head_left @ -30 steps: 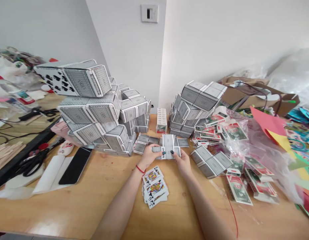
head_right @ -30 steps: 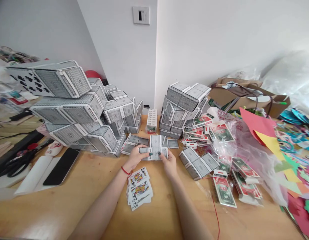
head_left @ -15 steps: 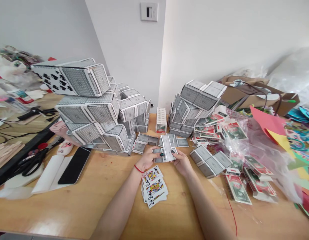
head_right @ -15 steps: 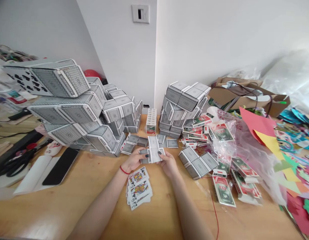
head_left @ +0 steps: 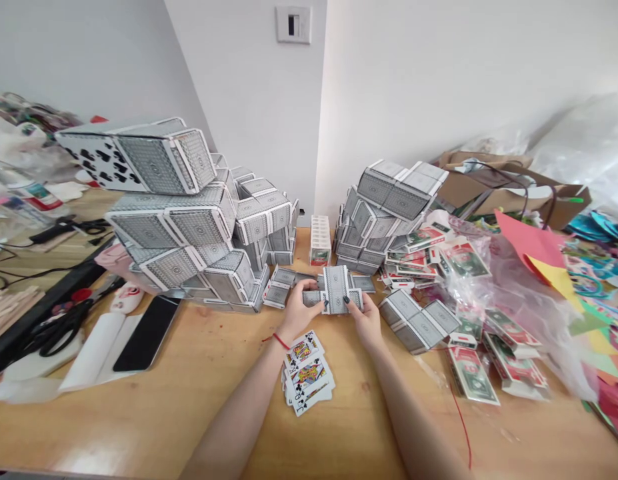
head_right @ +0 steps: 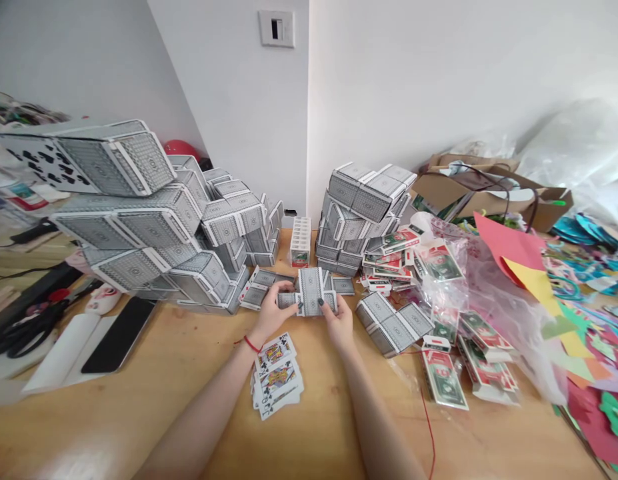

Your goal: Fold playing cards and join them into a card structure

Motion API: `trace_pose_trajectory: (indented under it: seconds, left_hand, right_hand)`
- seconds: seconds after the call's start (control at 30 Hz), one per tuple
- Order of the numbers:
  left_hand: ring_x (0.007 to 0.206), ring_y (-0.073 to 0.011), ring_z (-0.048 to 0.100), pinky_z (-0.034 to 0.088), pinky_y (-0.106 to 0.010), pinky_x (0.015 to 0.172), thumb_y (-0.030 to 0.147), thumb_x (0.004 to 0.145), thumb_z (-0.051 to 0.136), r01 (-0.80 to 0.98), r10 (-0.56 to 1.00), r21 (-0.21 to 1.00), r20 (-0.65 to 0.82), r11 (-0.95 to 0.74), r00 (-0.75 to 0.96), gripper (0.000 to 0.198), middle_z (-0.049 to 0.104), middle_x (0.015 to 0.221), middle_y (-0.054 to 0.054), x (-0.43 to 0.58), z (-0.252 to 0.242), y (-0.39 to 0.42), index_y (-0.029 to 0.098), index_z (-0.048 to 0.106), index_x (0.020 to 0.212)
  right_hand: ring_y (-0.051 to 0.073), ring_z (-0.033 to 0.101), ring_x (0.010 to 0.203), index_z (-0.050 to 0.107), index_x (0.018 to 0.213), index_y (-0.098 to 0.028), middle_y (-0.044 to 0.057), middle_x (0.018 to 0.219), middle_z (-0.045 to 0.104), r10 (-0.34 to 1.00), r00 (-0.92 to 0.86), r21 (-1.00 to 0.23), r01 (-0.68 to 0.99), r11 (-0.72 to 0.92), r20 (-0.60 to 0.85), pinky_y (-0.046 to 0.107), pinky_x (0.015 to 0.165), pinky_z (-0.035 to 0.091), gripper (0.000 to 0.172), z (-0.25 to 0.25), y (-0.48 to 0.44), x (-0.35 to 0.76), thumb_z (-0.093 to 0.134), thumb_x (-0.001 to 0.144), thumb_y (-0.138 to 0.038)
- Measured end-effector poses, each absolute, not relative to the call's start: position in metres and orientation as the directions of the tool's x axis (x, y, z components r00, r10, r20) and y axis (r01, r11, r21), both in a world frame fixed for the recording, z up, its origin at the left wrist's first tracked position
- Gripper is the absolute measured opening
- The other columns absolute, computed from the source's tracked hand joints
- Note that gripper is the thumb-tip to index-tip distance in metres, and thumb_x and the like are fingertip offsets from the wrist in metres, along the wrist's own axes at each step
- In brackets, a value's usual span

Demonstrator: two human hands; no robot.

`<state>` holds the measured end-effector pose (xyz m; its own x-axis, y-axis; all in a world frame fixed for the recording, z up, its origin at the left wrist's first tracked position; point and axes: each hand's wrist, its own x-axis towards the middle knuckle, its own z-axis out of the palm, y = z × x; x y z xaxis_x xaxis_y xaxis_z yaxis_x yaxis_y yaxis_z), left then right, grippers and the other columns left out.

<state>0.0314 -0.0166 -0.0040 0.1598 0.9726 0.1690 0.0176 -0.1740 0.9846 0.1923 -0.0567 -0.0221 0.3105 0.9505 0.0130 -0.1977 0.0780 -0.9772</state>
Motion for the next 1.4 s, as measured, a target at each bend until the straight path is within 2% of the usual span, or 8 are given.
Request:
trace_pose_trajectory:
  seconds: [0.1, 0.27, 0.47, 0.77, 0.97, 1.13, 1.3, 1.4]
  left_hand:
    - [0.094, -0.0198, 0.048, 0.035, -0.034, 0.087, 0.017, 0.059, 0.065, 0.182, 0.95, 0.935, 0.282, -0.303, 0.133, 0.035, 0.053, 0.095, -0.004, 0.033, -0.002, -0.021, 0.021, 0.055, 0.092]
    - [0.091, -0.0202, 0.047, 0.035, -0.034, 0.086, 0.016, 0.059, 0.063, 0.287, 0.932, 0.887, 0.348, -0.361, 0.098, 0.018, 0.048, 0.091, -0.004, 0.033, 0.001, -0.023, 0.02, 0.058, 0.076]
    - [0.09, -0.0192, 0.047, 0.037, -0.032, 0.084, 0.016, 0.06, 0.06, 0.375, 0.921, 0.841, 0.361, -0.39, 0.15, 0.017, 0.045, 0.091, -0.003, 0.032, 0.0, -0.023, 0.019, 0.058, 0.077]
    - [0.086, -0.0159, 0.047, 0.04, -0.029, 0.081, 0.015, 0.06, 0.057, 0.502, 0.921, 0.777, 0.369, -0.381, 0.128, 0.014, 0.043, 0.089, -0.002, 0.036, -0.002, -0.025, 0.018, 0.054, 0.074]
    - [0.091, -0.0198, 0.044, 0.038, -0.032, 0.084, 0.015, 0.058, 0.058, 0.617, 0.889, 0.667, 0.441, -0.417, 0.124, 0.011, 0.046, 0.089, -0.004, 0.036, 0.005, -0.028, 0.018, 0.054, 0.068]
    - [0.089, -0.0207, 0.044, 0.038, -0.035, 0.084, 0.014, 0.059, 0.057, 0.627, 0.878, 0.64, 0.451, -0.444, 0.161, 0.009, 0.052, 0.081, -0.003, 0.036, 0.008, -0.03, 0.02, 0.056, 0.065]
    - [0.094, -0.0216, 0.044, 0.037, -0.036, 0.086, 0.01, 0.057, 0.057, 0.607, 0.876, 0.664, 0.467, -0.438, 0.121, 0.012, 0.054, 0.089, -0.003, 0.036, 0.006, -0.029, 0.02, 0.057, 0.065]
    - [0.095, -0.0206, 0.045, 0.037, -0.036, 0.087, 0.01, 0.06, 0.056, 0.554, 0.873, 0.691, 0.463, -0.465, 0.155, 0.016, 0.054, 0.091, -0.003, 0.034, 0.005, -0.027, 0.019, 0.059, 0.072]
  right_hand:
    - [0.019, 0.057, 0.082, 0.058, 0.092, -0.019, 0.004, 0.091, 0.064, 0.947, 0.312, -0.986, -0.122, 0.115, 0.072, 0.032, 0.074, 0.045, 0.029, -0.021, -0.058, 0.191, 0.063, 0.068, -0.034]
    - [0.018, 0.058, 0.076, 0.057, 0.091, -0.019, 0.004, 0.088, 0.064, 0.967, 0.251, -0.984, -0.155, 0.087, 0.046, 0.03, 0.067, 0.045, 0.027, -0.021, -0.06, 0.191, 0.061, 0.069, -0.034]
    - [0.018, 0.057, 0.076, 0.057, 0.091, -0.019, 0.004, 0.087, 0.064, 0.972, 0.225, -0.984, -0.145, 0.103, 0.069, 0.03, 0.07, 0.044, 0.027, -0.023, -0.058, 0.19, 0.062, 0.069, -0.034]
    - [0.018, 0.055, 0.073, 0.057, 0.092, -0.018, 0.003, 0.077, 0.062, 0.97, 0.224, -0.991, -0.076, 0.109, 0.09, 0.029, 0.067, 0.043, 0.028, -0.031, -0.056, 0.19, 0.06, 0.07, -0.034]
    - [0.018, 0.054, 0.069, 0.056, 0.089, -0.019, 0.002, 0.073, 0.06, 0.966, 0.23, -0.992, -0.011, 0.122, 0.116, 0.029, 0.064, 0.043, 0.024, -0.033, -0.055, 0.188, 0.058, 0.07, -0.034]
    - [0.018, 0.054, 0.071, 0.056, 0.088, -0.019, 0.002, 0.073, 0.059, 0.963, 0.23, -0.99, 0.005, 0.144, 0.142, 0.029, 0.065, 0.043, 0.022, -0.032, -0.055, 0.187, 0.058, 0.071, -0.032]
    - [0.017, 0.054, 0.071, 0.056, 0.088, -0.02, 0.002, 0.076, 0.06, 0.963, 0.229, -0.988, -0.016, 0.152, 0.144, 0.028, 0.065, 0.043, 0.019, -0.03, -0.056, 0.187, 0.057, 0.071, -0.03]
    - [0.017, 0.054, 0.07, 0.055, 0.086, -0.02, 0.002, 0.078, 0.06, 0.963, 0.24, -0.989, -0.051, 0.142, 0.126, 0.028, 0.065, 0.043, 0.019, -0.029, -0.055, 0.189, 0.058, 0.071, -0.031]
